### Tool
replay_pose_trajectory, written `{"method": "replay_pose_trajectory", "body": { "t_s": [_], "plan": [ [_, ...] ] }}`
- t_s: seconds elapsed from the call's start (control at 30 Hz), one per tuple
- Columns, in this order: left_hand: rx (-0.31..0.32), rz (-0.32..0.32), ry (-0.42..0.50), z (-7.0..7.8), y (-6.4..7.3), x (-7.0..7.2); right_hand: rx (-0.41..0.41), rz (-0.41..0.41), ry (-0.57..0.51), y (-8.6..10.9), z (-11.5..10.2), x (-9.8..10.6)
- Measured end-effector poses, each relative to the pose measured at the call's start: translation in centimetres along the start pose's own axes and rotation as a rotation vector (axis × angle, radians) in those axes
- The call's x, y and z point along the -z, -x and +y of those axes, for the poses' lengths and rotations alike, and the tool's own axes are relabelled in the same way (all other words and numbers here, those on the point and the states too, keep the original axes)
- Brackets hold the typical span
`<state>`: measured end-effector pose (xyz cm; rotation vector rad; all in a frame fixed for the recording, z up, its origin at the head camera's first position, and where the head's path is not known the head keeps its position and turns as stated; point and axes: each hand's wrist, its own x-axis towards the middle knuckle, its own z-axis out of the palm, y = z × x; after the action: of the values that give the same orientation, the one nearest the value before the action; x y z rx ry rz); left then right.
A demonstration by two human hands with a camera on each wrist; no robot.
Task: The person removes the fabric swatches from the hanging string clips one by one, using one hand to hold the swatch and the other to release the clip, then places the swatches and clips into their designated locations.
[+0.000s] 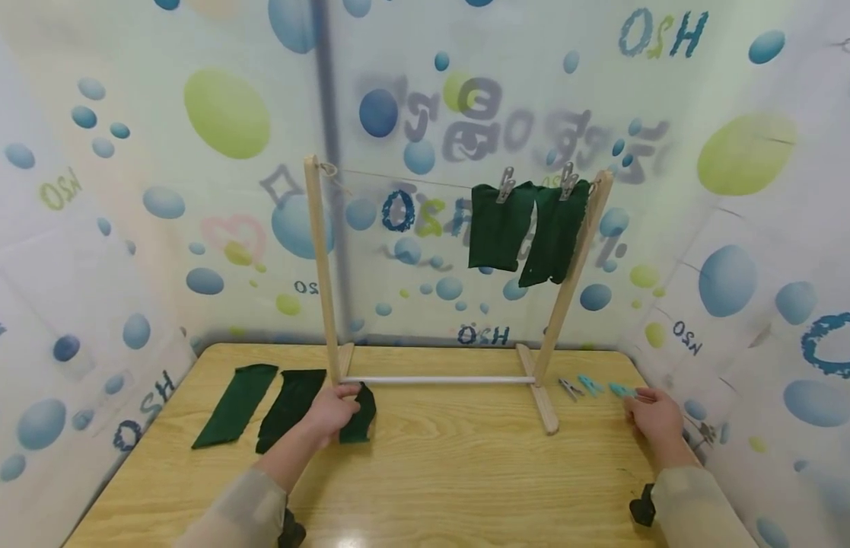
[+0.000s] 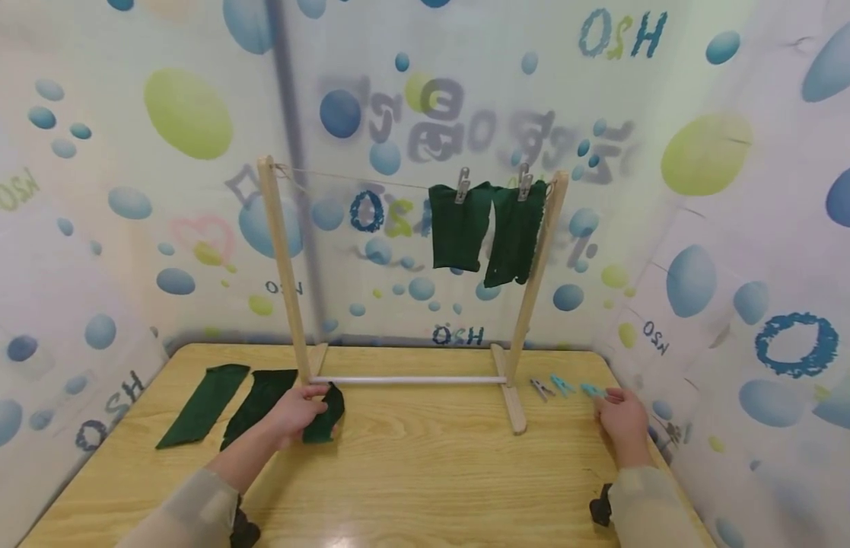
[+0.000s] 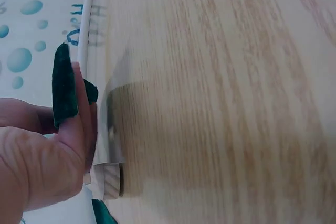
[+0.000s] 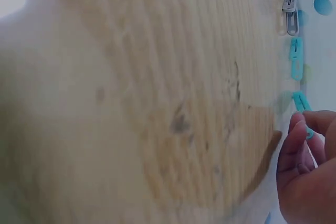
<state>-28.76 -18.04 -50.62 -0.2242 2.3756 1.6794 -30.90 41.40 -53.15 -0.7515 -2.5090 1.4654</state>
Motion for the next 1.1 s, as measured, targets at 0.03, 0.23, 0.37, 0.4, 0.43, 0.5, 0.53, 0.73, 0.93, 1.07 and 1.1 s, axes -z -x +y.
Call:
{"method": "replay_pose_trajectory", "body": {
  "t_s": [0.03, 0.23, 0.37, 0.4, 0.43, 0.5, 0.53, 0.73, 0.93, 1.07, 1.1],
  "plan": [
    [0.007, 0.009, -0.019, 0.0, 0.0, 0.0, -0.001, -0.007, 0.012, -0.2, 0.0, -0.1],
    [0.011, 0.007, -0.044, 0.6, 0.3, -0.4, -0.008, -0.049, 0.09, -0.4, -0.4, -0.3],
    [-0.018, -0.051, 0.091, 1.0, 0.4, -0.6, 0.038, -0.049, 0.217, -0.2, -0.5, -0.5],
    [-0.028, -0.061, 0.128, 1.0, 0.5, -0.7, 0.053, -0.047, 0.244, -0.1, -0.5, -0.5],
    [-0.034, -0.071, 0.164, 1.0, 0.4, -0.8, 0.07, -0.046, 0.266, 0.0, -0.5, -0.5],
    [-0.044, -0.077, 0.179, 1.0, 0.5, -0.8, 0.086, -0.048, 0.291, 0.2, -0.4, -0.6],
    [-0.043, -0.072, 0.161, 0.8, 0.5, -0.9, 0.089, -0.057, 0.296, 0.3, -0.3, -0.7],
    [-0.089, -0.037, -0.113, 0.6, 1.4, -0.7, 0.099, -0.104, 0.333, 0.3, 0.4, -0.7],
    [-0.135, -0.064, -0.252, 1.3, 2.9, -0.4, 0.098, -0.106, 0.336, 0.2, 0.2, -0.6],
    [-0.164, -0.081, -0.322, 1.3, 4.0, 0.0, 0.098, -0.098, 0.344, 0.2, 0.3, -0.6],
    [-0.165, -0.086, -0.327, 1.2, 4.2, 0.1, 0.098, -0.095, 0.344, 0.2, 0.3, -0.7]
  ]
}}
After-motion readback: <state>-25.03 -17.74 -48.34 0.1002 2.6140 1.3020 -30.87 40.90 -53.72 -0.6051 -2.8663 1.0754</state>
